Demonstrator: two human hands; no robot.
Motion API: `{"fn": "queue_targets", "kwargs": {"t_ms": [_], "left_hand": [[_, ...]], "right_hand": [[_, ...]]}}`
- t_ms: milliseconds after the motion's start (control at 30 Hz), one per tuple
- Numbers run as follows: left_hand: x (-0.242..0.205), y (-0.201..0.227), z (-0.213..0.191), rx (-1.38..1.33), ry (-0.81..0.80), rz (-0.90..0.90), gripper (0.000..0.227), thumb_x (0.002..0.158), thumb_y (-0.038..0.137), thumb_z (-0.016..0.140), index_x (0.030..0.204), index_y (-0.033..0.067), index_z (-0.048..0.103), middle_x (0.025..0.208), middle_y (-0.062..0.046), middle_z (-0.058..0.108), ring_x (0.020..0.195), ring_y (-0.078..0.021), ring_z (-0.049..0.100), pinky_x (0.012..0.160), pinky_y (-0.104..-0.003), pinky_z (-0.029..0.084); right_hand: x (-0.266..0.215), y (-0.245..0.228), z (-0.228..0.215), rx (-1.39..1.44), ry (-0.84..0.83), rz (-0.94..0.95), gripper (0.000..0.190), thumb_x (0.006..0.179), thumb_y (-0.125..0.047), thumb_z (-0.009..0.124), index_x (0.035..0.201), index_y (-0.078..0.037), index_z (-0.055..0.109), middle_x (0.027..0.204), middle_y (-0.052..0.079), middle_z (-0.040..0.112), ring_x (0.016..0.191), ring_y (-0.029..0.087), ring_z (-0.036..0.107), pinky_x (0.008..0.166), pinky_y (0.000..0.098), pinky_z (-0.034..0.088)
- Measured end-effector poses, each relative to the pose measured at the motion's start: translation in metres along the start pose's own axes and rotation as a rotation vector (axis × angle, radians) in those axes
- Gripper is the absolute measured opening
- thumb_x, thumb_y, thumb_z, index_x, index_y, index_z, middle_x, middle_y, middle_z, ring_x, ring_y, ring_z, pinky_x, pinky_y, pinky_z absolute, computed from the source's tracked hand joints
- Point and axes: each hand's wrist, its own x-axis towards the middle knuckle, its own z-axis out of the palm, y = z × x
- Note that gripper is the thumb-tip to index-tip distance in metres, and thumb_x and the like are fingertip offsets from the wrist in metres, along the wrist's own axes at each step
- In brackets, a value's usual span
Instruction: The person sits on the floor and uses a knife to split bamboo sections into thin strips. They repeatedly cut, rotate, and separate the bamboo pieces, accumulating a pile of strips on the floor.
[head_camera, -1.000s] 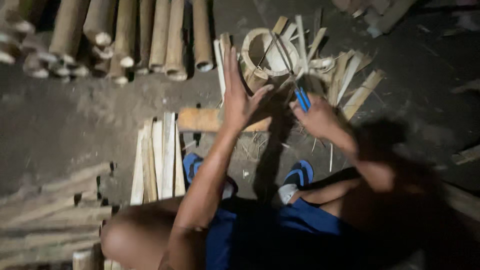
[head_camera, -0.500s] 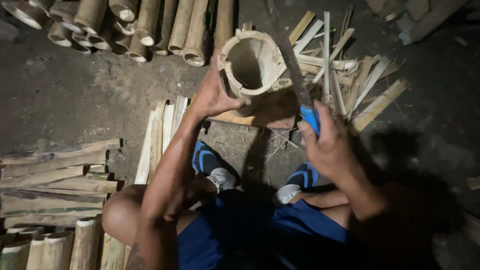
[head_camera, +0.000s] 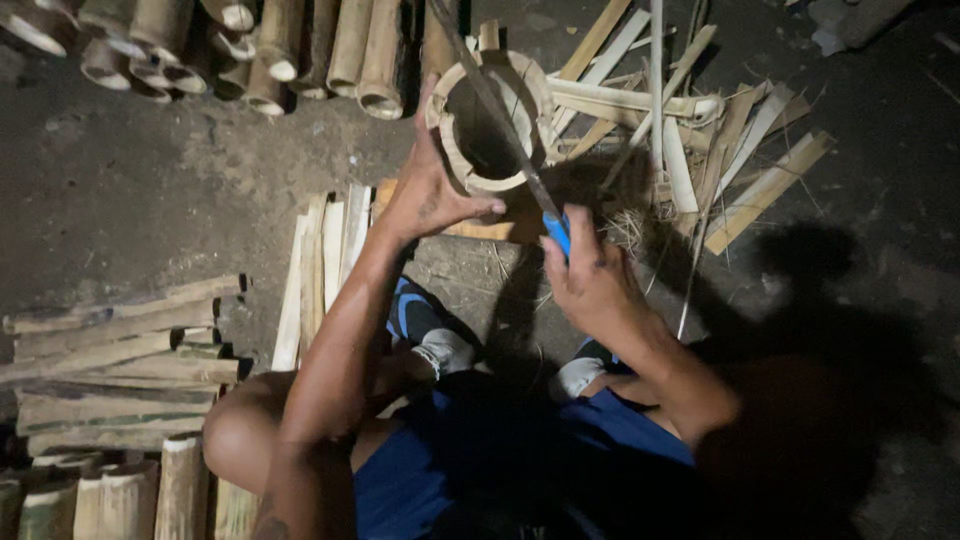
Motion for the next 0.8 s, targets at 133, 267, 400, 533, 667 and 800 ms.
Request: {"fn": "queue_targets", "kwargs": {"t_ms": [133, 267, 400, 533, 667, 800], "left_hand": [[-0.002, -0.001, 0.004, 0.057, 0.007, -0.046, 0.142, 0.065, 0.04, 0.103, 0.16, -0.0021, 0.006, 0.16, -0.027, 0.04, 0.152, -0.0403, 0.043, 0.129, -0.046, 0.034], [0.008, 0.0, -0.004, 0.083, 0.015, -0.058, 0.14, 0.063, 0.038, 0.102, 0.158, -0.0029, 0.007, 0.158, -0.029, 0.04, 0.149, -0.0409, 0.043, 0.126, -0.046, 0.034], [0.008, -0.007, -0.002, 0.03, 0.016, -0.064, 0.136, 0.064, 0.039, 0.101, 0.159, -0.0003, 0.011, 0.159, -0.026, 0.045, 0.149, -0.039, 0.047, 0.126, -0.045, 0.038], [0.005, -0.017, -0.001, 0.025, 0.014, -0.04, 0.137, 0.067, 0.043, 0.101, 0.16, 0.0001, 0.01, 0.159, -0.026, 0.045, 0.149, -0.0385, 0.048, 0.126, -0.045, 0.04], [0.006, -0.018, -0.001, 0.066, -0.011, -0.003, 0.145, 0.067, 0.051, 0.1, 0.159, -0.0051, 0.002, 0.157, -0.028, 0.042, 0.147, -0.0408, 0.045, 0.124, -0.048, 0.036], [0.012, 0.009, 0.005, 0.085, 0.158, -0.055, 0.138, 0.066, 0.053, 0.097, 0.161, -0.0023, 0.013, 0.158, -0.028, 0.043, 0.148, -0.0411, 0.047, 0.124, -0.047, 0.04]], "right_hand": [[-0.005, -0.004, -0.011, -0.022, 0.026, -0.072, 0.034, 0.101, -0.016, 0.063, 0.13, -0.004, 0.049, 0.083, 0.025, 0.07, 0.074, 0.046, 0.069, 0.058, 0.0518, 0.053], [-0.016, -0.022, -0.048, 0.017, 0.018, 0.096, 0.031, 0.1, -0.019, 0.059, 0.126, -0.003, 0.051, 0.078, 0.018, 0.07, 0.065, 0.033, 0.073, 0.055, 0.0448, 0.055], [-0.006, -0.031, -0.061, 0.102, 0.22, -0.499, 0.023, 0.103, -0.012, 0.048, 0.124, -0.003, 0.05, 0.086, 0.021, 0.063, 0.074, 0.035, 0.067, 0.065, 0.0431, 0.058], [0.027, -0.005, 0.004, -0.033, -0.016, 0.074, 0.024, 0.103, -0.016, 0.059, 0.121, -0.002, 0.05, 0.074, 0.018, 0.069, 0.06, 0.034, 0.071, 0.051, 0.0446, 0.054], [0.029, 0.033, 0.04, 0.016, 0.094, -0.098, 0.029, 0.101, -0.014, 0.061, 0.123, -0.002, 0.048, 0.078, 0.022, 0.068, 0.067, 0.04, 0.069, 0.052, 0.0469, 0.053], [0.04, 0.009, 0.01, 0.034, 0.022, -0.006, 0.027, 0.103, -0.018, 0.059, 0.124, -0.007, 0.048, 0.078, 0.017, 0.069, 0.062, 0.032, 0.071, 0.05, 0.0438, 0.054]]}}
